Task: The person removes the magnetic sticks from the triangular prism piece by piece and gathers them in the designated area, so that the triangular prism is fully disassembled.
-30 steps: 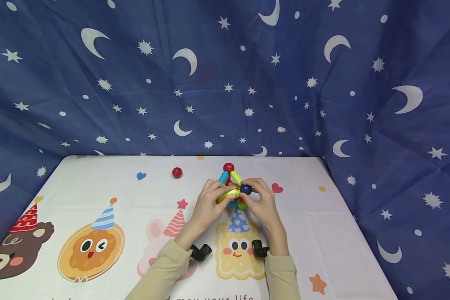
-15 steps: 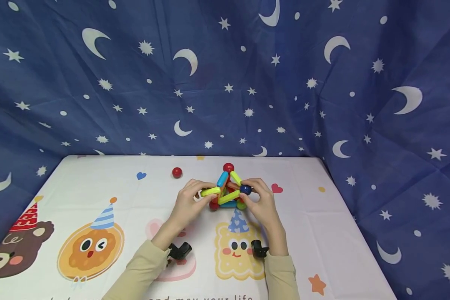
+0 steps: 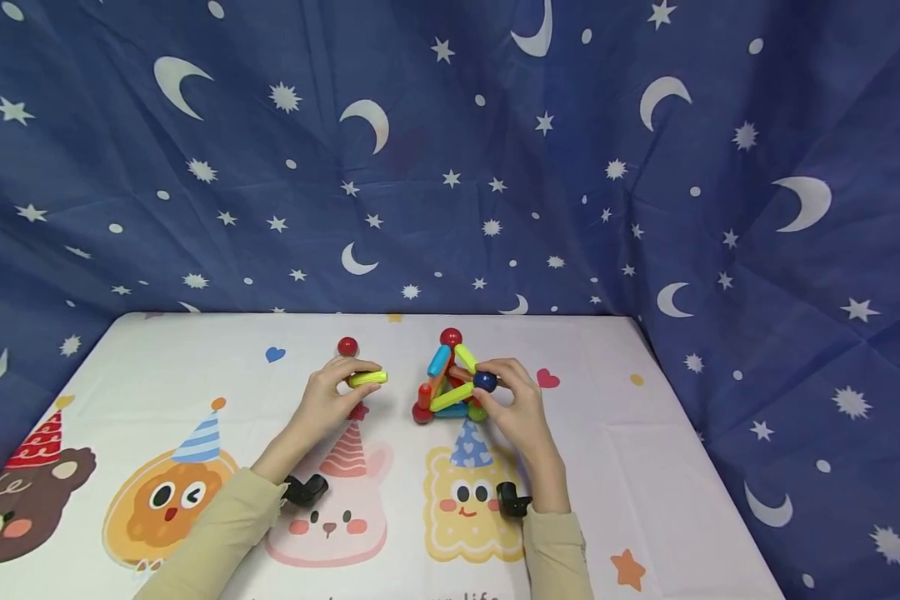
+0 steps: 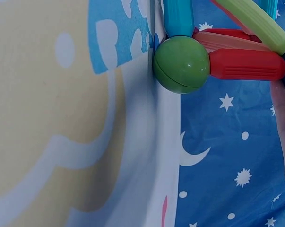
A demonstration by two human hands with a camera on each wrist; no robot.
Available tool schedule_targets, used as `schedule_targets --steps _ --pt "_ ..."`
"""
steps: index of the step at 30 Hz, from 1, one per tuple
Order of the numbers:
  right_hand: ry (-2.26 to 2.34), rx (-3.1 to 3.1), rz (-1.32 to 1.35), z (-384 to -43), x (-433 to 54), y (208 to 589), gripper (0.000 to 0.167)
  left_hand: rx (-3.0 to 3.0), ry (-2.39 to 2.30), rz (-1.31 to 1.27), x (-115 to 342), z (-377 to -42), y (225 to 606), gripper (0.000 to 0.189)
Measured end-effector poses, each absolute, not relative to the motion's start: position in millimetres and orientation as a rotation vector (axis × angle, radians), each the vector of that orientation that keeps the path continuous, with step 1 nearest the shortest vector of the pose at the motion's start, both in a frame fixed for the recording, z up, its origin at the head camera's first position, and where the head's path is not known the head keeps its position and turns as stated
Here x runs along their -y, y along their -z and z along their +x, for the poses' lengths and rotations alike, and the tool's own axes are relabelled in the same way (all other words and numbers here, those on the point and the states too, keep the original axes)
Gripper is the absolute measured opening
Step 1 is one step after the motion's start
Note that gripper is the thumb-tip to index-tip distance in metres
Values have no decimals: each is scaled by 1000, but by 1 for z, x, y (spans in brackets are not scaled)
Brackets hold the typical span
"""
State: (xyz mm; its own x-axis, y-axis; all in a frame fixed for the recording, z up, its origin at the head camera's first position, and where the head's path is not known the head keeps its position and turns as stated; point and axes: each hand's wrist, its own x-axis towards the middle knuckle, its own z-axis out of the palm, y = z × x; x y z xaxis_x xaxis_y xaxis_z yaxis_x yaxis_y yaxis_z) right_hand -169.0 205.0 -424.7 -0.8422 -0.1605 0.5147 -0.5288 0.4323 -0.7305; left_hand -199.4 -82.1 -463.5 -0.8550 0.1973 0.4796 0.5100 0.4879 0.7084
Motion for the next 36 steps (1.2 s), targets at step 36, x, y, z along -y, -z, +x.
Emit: schedule_targets --steps 36 --pt "-1377 2312 589 -170 -204 427 31 2862 1263 -391 145 -256 491 20"
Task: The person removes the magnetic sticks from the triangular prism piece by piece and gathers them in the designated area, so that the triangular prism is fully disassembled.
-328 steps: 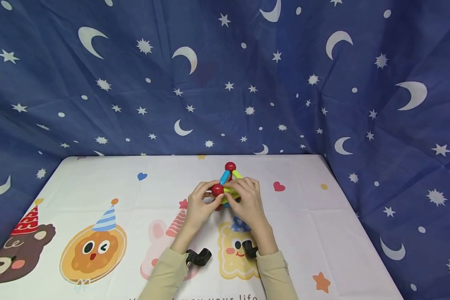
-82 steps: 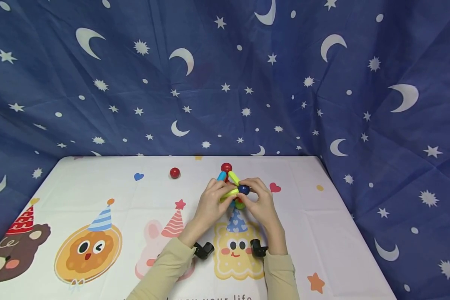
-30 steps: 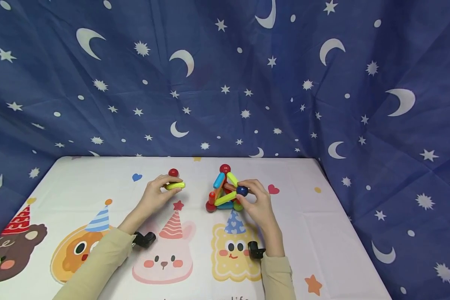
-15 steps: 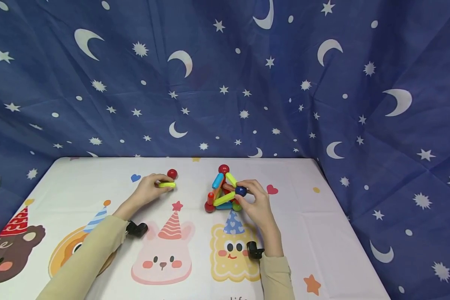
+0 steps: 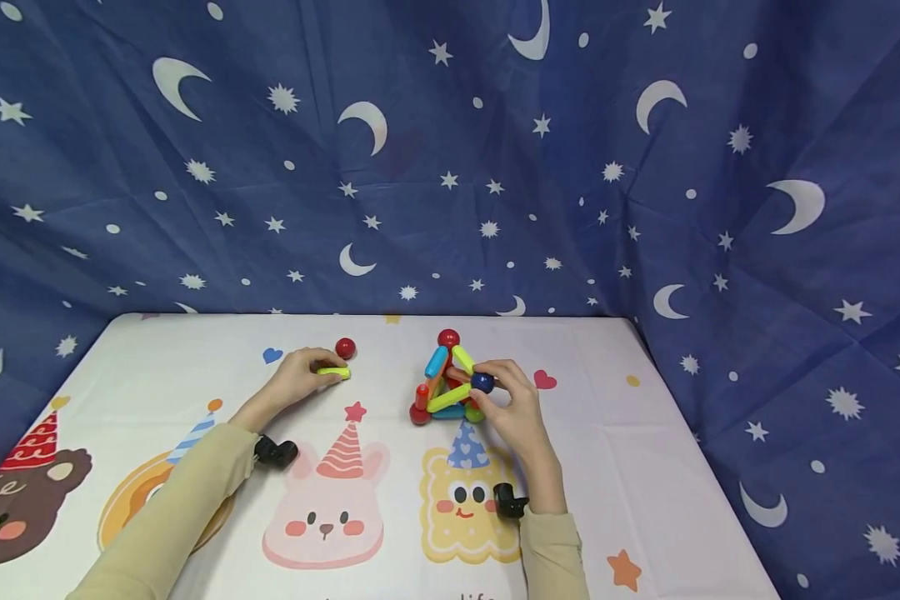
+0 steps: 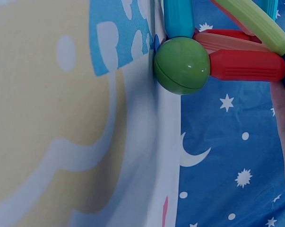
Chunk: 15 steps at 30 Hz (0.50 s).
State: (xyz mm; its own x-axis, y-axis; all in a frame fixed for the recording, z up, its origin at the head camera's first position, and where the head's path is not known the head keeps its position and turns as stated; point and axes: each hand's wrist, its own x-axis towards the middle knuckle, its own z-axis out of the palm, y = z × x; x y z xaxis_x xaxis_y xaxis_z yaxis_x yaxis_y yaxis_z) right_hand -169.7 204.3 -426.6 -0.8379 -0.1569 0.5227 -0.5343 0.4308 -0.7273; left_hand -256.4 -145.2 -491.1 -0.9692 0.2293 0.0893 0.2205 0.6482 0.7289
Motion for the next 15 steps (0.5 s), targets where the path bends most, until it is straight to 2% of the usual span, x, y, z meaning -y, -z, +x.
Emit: schedule_targets --steps 15 --pt "-1362 2314 588 -170 -205 427 31 -2786 -1243 391 146 -254 488 29"
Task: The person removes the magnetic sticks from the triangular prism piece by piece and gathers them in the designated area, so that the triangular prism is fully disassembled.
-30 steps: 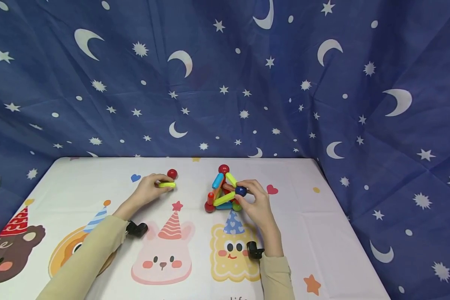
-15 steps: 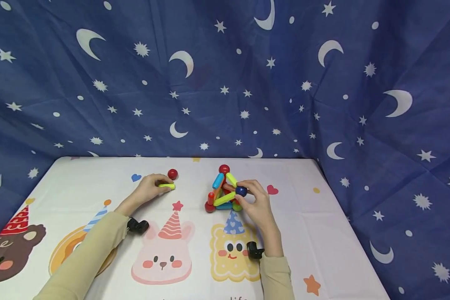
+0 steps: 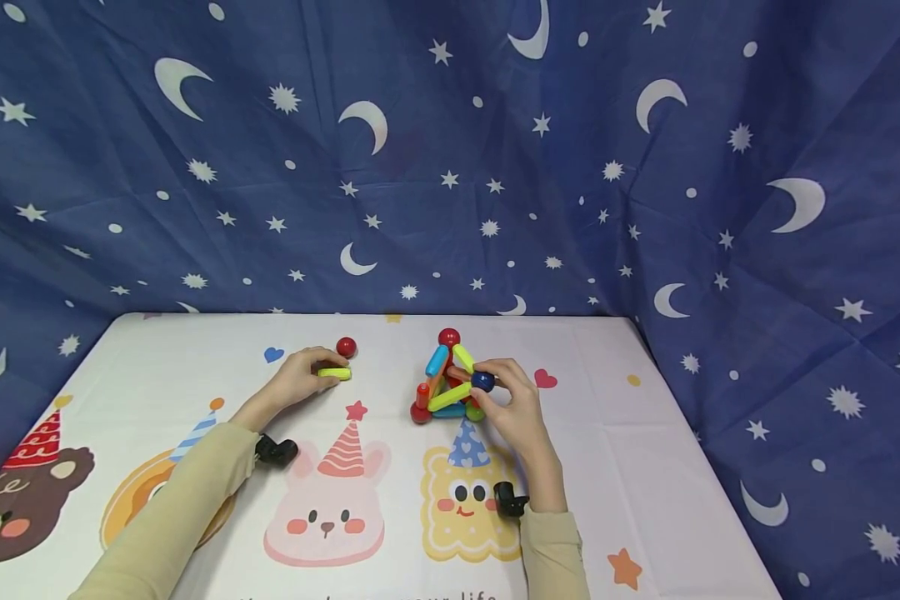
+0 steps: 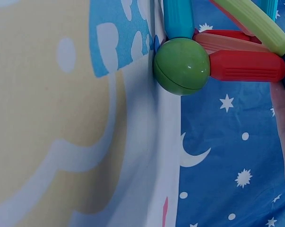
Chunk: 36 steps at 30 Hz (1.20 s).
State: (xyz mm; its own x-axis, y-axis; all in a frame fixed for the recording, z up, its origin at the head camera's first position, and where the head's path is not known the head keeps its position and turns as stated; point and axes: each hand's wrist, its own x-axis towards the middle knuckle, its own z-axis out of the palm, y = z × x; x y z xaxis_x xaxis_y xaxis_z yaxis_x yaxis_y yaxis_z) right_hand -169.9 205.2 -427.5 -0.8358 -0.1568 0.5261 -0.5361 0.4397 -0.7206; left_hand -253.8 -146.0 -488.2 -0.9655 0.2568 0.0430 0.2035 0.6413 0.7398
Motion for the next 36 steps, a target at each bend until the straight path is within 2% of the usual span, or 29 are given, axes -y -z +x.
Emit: schedule_targets --steps 21,36 --pt "-1367 2319 574 -168 -203 425 32 -2799 -1355 343 149 -249 479 31" --pt "-1365 2326 569 -168 -203 425 32 -2812 -1671 335 123 -229 462 24"
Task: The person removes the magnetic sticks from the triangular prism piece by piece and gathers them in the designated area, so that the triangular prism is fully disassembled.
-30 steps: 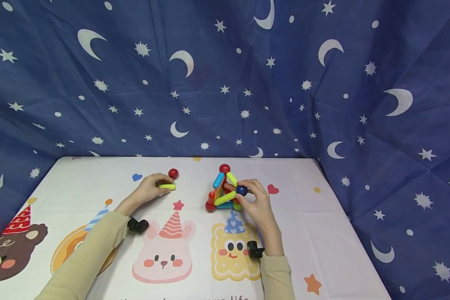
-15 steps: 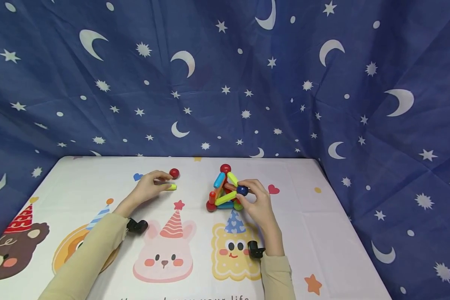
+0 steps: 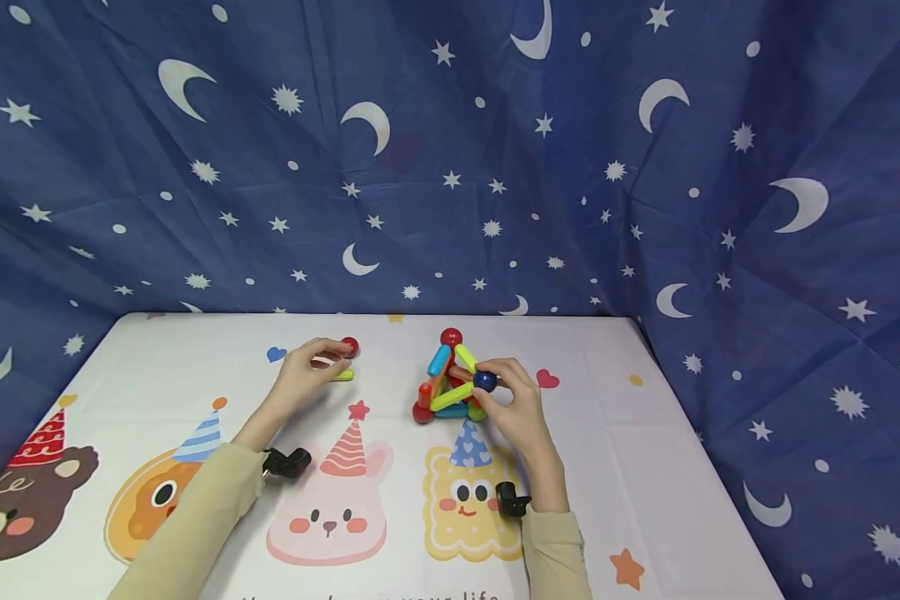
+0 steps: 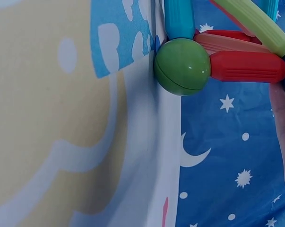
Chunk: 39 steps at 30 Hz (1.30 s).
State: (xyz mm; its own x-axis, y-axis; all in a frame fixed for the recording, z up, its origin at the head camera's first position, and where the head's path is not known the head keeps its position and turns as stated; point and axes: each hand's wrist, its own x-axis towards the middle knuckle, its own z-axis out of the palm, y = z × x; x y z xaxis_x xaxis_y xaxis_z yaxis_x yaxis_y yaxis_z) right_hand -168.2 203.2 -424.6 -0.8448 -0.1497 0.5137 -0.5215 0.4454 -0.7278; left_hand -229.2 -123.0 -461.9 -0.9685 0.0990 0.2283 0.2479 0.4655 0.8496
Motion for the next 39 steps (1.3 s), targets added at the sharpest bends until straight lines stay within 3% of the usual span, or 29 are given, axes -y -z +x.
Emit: schedule_targets --steps 24,39 --pt "-1368 2344 563 -167 -203 422 32 2517 1890 -403 27 -188 479 33" --pt "-1384 2331 571 -167 -203 421 32 2399 1893 -316 6 -186 489 24"
